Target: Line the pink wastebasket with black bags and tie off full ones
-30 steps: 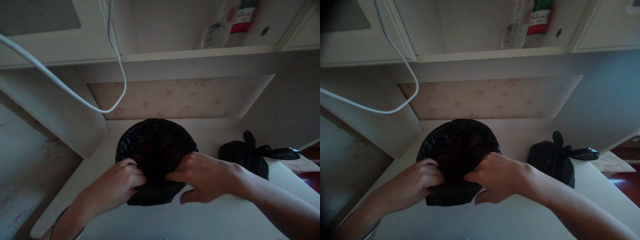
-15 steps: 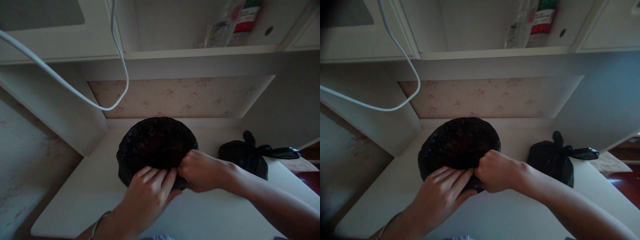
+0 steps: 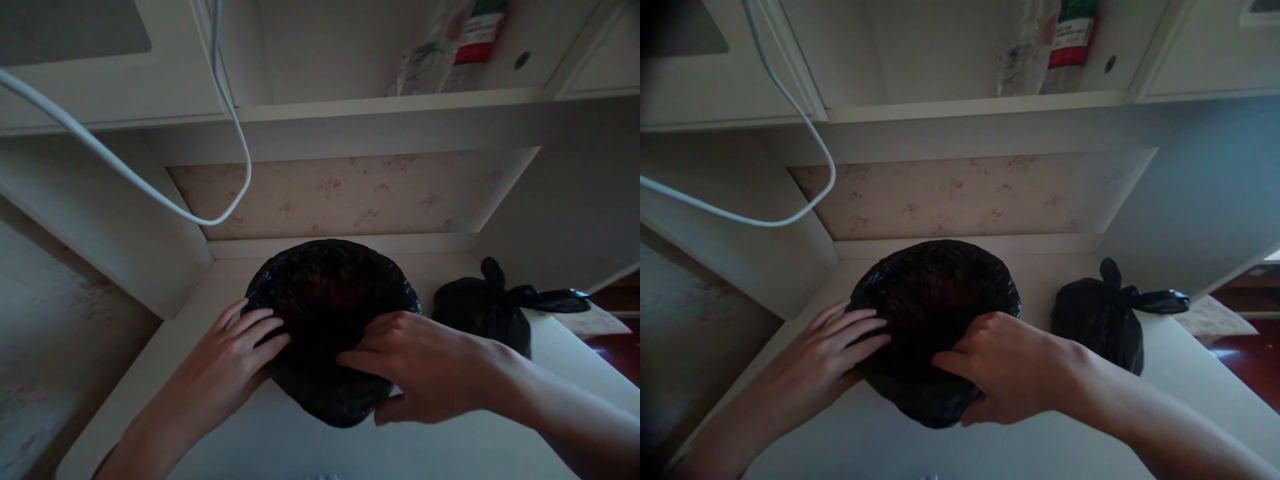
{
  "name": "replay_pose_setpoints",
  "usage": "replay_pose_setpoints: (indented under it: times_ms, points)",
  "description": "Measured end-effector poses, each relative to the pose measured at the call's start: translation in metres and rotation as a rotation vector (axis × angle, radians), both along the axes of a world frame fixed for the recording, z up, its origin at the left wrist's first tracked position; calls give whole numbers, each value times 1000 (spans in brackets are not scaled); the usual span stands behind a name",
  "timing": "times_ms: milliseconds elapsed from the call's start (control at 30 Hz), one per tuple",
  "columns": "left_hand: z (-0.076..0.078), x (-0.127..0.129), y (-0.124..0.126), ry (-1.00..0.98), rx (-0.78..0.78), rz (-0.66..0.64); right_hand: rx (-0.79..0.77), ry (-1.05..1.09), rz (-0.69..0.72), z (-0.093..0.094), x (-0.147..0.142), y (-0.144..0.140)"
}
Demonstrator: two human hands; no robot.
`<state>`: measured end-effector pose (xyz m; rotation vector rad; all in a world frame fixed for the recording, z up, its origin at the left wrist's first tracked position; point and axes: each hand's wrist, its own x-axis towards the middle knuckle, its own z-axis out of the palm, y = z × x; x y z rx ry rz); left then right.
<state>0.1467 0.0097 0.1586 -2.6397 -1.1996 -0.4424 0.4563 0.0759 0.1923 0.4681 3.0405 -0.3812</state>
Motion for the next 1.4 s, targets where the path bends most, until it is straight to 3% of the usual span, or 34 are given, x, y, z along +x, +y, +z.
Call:
replay_pose_setpoints:
  times_ms: [67, 167, 233, 367, 500, 700, 833, 967, 1033, 1133, 1267, 1400]
  points:
    - [4, 6, -8, 14, 31, 64, 26, -19, 8, -2, -2, -2]
    - [4, 38, -19, -62, -11, -80, 65, -73, 4, -5, -9, -3]
    - [-4, 62, -22, -149, 15, -123, 102, -105, -11, -8, -13, -4]
    - [-24, 87, -15, -216, 244, -31, 211, -146, -54, -16, -17, -7]
    - [-33, 82, -4, -169, 350, -53, 253, -131, -62, -22, -15, -10]
    - [-17, 34, 13, -115, 180, -171, 191, 6, -39, -15, -1, -7]
    - [-1, 9, 15, -64, 68, -27, 235, 94, -55, -14, 5, -5]
    - [0, 40, 3, -148, 76, -69, 296, 131, -46, -25, -4, -2]
    - [-9, 64, 0, -193, 123, -91, 332, 130, -49, -32, -9, -1]
    - [-23, 85, 3, -182, 248, -16, 376, 142, -49, -40, -15, 1]
    - [-30, 85, 10, -133, 339, -17, 410, 166, -51, -43, -17, 1]
    - [-29, 77, 13, -144, 365, -50, 342, 145, -45, -38, -15, 0]
